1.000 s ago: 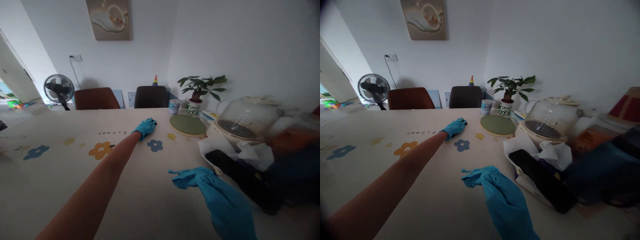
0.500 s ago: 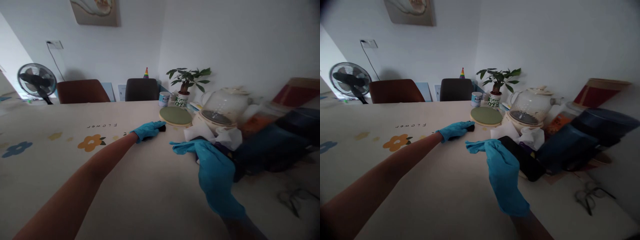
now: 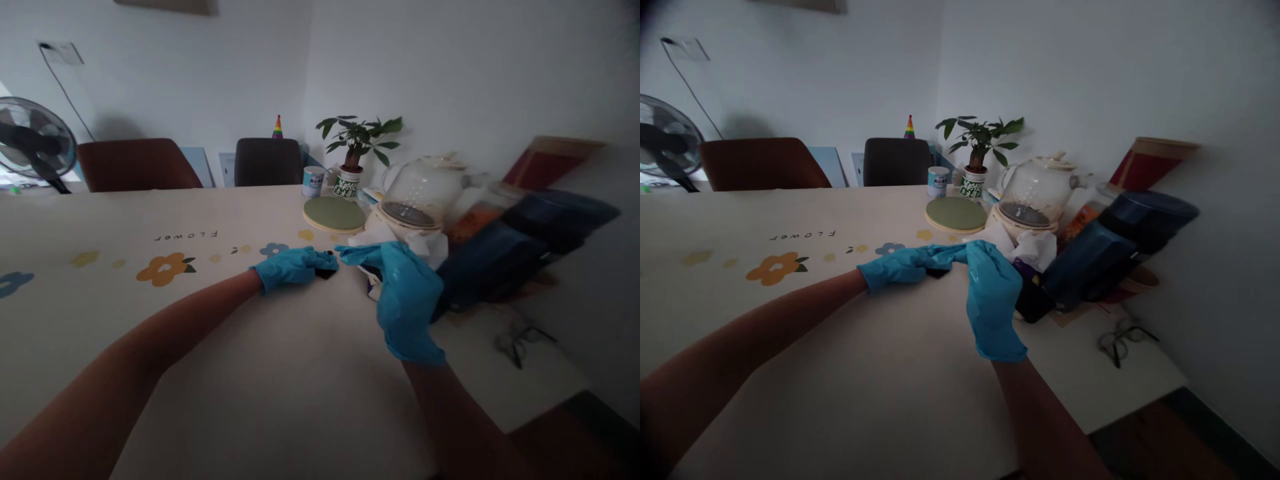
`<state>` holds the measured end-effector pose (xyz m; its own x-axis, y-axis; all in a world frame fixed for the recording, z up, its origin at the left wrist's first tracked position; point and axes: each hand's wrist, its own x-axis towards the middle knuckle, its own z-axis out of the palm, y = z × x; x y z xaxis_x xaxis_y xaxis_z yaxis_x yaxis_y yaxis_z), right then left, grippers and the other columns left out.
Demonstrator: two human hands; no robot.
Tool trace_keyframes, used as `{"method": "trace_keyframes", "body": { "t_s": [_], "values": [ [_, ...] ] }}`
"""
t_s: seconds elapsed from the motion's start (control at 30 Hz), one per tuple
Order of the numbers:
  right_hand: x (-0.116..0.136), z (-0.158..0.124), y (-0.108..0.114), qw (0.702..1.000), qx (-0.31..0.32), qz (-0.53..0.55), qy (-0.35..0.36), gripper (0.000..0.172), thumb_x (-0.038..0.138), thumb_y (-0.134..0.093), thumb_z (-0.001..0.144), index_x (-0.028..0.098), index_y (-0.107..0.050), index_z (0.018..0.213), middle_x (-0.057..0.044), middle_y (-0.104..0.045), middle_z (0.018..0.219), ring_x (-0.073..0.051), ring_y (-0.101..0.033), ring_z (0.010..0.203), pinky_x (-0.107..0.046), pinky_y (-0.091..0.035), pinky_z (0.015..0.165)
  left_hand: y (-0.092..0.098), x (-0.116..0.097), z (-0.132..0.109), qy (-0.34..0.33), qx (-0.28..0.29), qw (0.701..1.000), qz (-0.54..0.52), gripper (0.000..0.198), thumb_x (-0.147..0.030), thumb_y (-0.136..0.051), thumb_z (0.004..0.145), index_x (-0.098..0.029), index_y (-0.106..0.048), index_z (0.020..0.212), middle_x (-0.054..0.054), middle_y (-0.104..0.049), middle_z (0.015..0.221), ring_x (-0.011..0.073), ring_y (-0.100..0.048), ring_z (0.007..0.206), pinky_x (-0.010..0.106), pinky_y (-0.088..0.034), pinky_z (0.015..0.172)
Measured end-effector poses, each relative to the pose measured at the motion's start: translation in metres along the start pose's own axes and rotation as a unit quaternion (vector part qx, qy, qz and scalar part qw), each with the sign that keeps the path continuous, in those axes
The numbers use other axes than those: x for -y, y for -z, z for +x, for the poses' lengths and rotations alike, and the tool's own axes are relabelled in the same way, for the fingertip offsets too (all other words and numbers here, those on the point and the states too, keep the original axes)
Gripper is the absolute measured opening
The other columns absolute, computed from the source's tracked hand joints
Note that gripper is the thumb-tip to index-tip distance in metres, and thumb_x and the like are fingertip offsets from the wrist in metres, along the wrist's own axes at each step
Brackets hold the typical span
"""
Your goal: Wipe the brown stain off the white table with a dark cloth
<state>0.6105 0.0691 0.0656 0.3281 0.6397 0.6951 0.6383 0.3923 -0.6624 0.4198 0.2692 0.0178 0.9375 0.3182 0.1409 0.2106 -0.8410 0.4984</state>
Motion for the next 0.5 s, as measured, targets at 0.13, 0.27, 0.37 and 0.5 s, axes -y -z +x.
{"method": "trace_keyframes", "body": {
  "t_s": [0.13, 0.27, 0.37, 0.5],
  "values": [
    [0.003, 0.004, -0.003, 0.999, 0.011, 0.041, 0.015, 0.032, 0.02, -0.066, 0.112, 0.031, -0.093, 0.097, -0.008, -0.097, 0.116, -0.034, -0.095, 0.117, -0.054, -0.077, 0.118, -0.008, -0.025, -0.023, -0.038, 0.045, 0.994, -0.087, 0.074, -0.01, -0.058, 0.109, -0.019, -0.08, 0.179, 0.006, -0.068, 0.197, 0.0299, -0.056, 0.191, 0.055, -0.034, 0.164],
    [0.009, 0.007, -0.007, 0.996, 0.023, 0.086, -0.003, 0.035, 0.028, -0.067, 0.116, 0.034, -0.091, 0.091, -0.01, -0.096, 0.112, -0.037, -0.095, 0.119, -0.059, -0.076, 0.123, -0.011, -0.051, -0.048, -0.024, 0.099, 0.991, -0.088, 0.073, -0.016, -0.061, 0.112, -0.035, -0.081, 0.179, -0.004, -0.068, 0.197, 0.022, -0.053, 0.193, 0.054, -0.017, 0.169],
    [0.01, 0.008, -0.012, 0.993, 0.025, 0.11, -0.023, 0.042, 0.039, -0.066, 0.12, 0.035, -0.088, 0.085, -0.01, -0.095, 0.104, -0.038, -0.095, 0.12, -0.059, -0.077, 0.122, -0.014, -0.065, -0.07, -0.037, 0.12, 0.987, -0.104, 0.071, -0.02, -0.061, 0.111, -0.041, -0.085, 0.175, -0.008, -0.073, 0.191, 0.02, -0.058, 0.19, 0.049, -0.013, 0.168],
    [0.007, 0.008, -0.019, 0.989, 0.023, 0.132, -0.06, 0.045, 0.049, -0.067, 0.122, 0.037, -0.089, 0.085, -0.01, -0.096, 0.104, -0.039, -0.095, 0.121, -0.063, -0.078, 0.122, -0.014, -0.08, -0.11, -0.056, 0.127, 0.978, -0.154, 0.065, -0.035, -0.064, 0.109, -0.052, -0.09, 0.167, -0.01, -0.08, 0.183, 0.0224, -0.066, 0.184, 0.045, -0.013, 0.166]
  ]
}}
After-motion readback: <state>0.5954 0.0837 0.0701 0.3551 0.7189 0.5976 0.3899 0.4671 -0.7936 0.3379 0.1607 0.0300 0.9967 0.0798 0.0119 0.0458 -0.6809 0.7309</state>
